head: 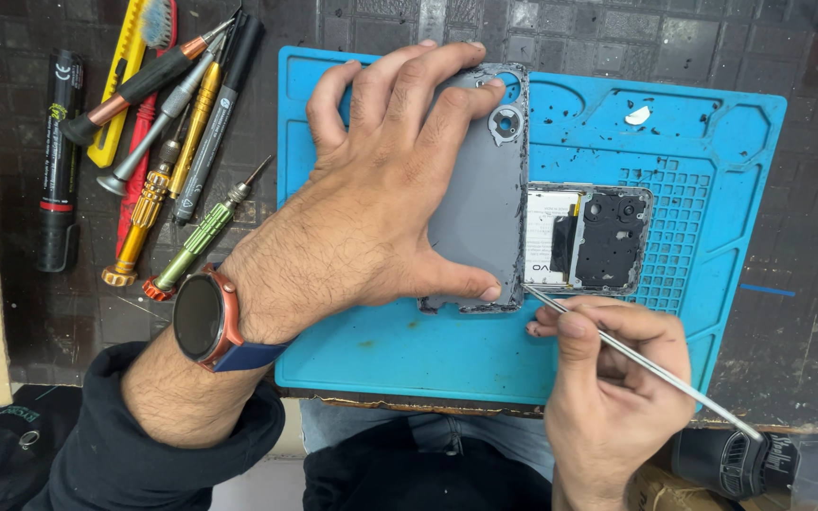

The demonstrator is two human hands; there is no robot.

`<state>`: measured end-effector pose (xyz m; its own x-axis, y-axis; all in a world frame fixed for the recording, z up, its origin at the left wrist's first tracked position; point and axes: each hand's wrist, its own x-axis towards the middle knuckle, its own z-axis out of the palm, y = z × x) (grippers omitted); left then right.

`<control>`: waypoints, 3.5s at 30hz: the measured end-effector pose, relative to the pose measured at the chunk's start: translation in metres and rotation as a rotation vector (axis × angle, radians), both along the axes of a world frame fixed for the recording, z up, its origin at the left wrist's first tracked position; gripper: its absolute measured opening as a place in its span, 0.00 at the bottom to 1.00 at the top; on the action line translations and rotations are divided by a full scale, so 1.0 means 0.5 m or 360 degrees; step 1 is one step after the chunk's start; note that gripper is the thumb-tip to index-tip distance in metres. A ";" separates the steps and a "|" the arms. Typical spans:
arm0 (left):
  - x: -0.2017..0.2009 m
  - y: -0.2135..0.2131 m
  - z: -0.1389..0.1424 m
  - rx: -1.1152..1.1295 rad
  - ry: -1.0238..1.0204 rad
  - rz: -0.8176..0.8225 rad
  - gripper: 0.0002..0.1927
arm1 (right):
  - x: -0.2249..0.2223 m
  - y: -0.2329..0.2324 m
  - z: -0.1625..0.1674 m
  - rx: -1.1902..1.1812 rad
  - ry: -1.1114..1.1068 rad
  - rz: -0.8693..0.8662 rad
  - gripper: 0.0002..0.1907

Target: The person disassembles a smartphone on a blue repair mat, using a screwdriver to unscrew and pry the back cover off the phone body. They then hold the cover aside and use tweezers to work on the exposed battery and internal components.

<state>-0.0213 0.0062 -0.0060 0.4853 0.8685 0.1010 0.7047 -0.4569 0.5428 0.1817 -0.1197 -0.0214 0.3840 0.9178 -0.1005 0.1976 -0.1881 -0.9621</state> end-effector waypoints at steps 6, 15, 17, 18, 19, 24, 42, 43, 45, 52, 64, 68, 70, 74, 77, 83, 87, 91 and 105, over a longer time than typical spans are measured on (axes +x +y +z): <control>0.001 -0.001 0.000 -0.0021 -0.0014 0.0003 0.67 | 0.024 0.009 0.000 0.0059 0.0243 0.0045 0.11; 0.003 -0.001 -0.001 -0.0014 -0.0015 0.0003 0.67 | 0.032 0.009 -0.005 0.0090 0.0251 0.0009 0.12; 0.000 -0.001 0.000 -0.0020 -0.0014 0.0000 0.67 | 0.026 0.007 -0.003 0.0090 0.0192 0.0044 0.11; 0.000 -0.001 0.001 -0.0022 -0.0014 -0.0001 0.67 | 0.023 0.007 -0.002 0.0091 0.0163 0.0063 0.11; 0.001 -0.001 0.001 -0.0027 -0.0014 -0.0002 0.67 | 0.023 0.007 -0.001 0.0076 0.0144 0.0066 0.11; 0.000 -0.002 0.000 -0.0012 -0.0012 0.0003 0.67 | 0.016 0.009 0.005 0.0017 0.0078 0.0091 0.11; 0.000 -0.002 -0.003 -0.0019 0.0019 0.0000 0.68 | 0.018 0.006 -0.002 0.0146 0.0301 0.0051 0.09; 0.002 -0.001 -0.004 -0.0016 0.0024 -0.0001 0.68 | 0.020 0.006 -0.003 0.0149 0.0310 0.0044 0.09; 0.000 -0.001 -0.003 -0.0025 0.0030 -0.0007 0.68 | 0.020 0.005 -0.005 0.0157 0.0326 0.0030 0.10; 0.001 -0.003 0.003 -0.0018 0.0033 -0.0009 0.68 | 0.028 -0.001 -0.009 0.0259 0.0422 -0.0046 0.11; -0.001 -0.003 0.025 0.0009 0.0011 -0.0053 0.66 | 0.048 -0.020 -0.040 0.0518 0.0589 -0.0203 0.14; -0.003 0.002 0.035 0.0054 -0.0033 -0.0134 0.64 | 0.051 -0.014 -0.030 0.0456 0.0654 -0.0097 0.15; -0.002 0.004 0.040 0.0081 -0.0077 -0.0157 0.61 | 0.053 0.000 -0.015 0.0416 0.0695 -0.0003 0.15; 0.004 0.005 0.048 0.0162 -0.0252 -0.0201 0.42 | 0.078 0.059 0.040 0.0280 0.0646 0.0254 0.16; 0.011 0.002 0.050 0.0260 -0.0317 -0.0223 0.28 | 0.096 0.133 0.064 0.0207 0.0622 0.0477 0.15; 0.025 -0.002 0.038 0.0402 -0.0392 -0.0028 0.15 | 0.097 0.251 0.068 -0.0022 0.0429 0.0801 0.10; 0.023 -0.002 0.035 0.0447 -0.0385 0.0072 0.11 | 0.087 0.279 0.061 -0.0106 0.0487 0.1015 0.09; 0.020 -0.001 0.037 0.0471 -0.0352 0.0084 0.09 | 0.096 0.286 0.058 -0.0083 0.0464 0.1073 0.10; -0.020 0.018 0.075 0.0460 -0.0541 0.0656 0.07 | 0.143 0.285 0.061 -0.0124 0.0360 0.1066 0.03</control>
<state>-0.0313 0.0151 0.0313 0.0140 0.8923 0.4512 0.6641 -0.3457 0.6629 0.2529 0.0226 0.0094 -0.2983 0.9361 -0.1862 0.0920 -0.1660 -0.9818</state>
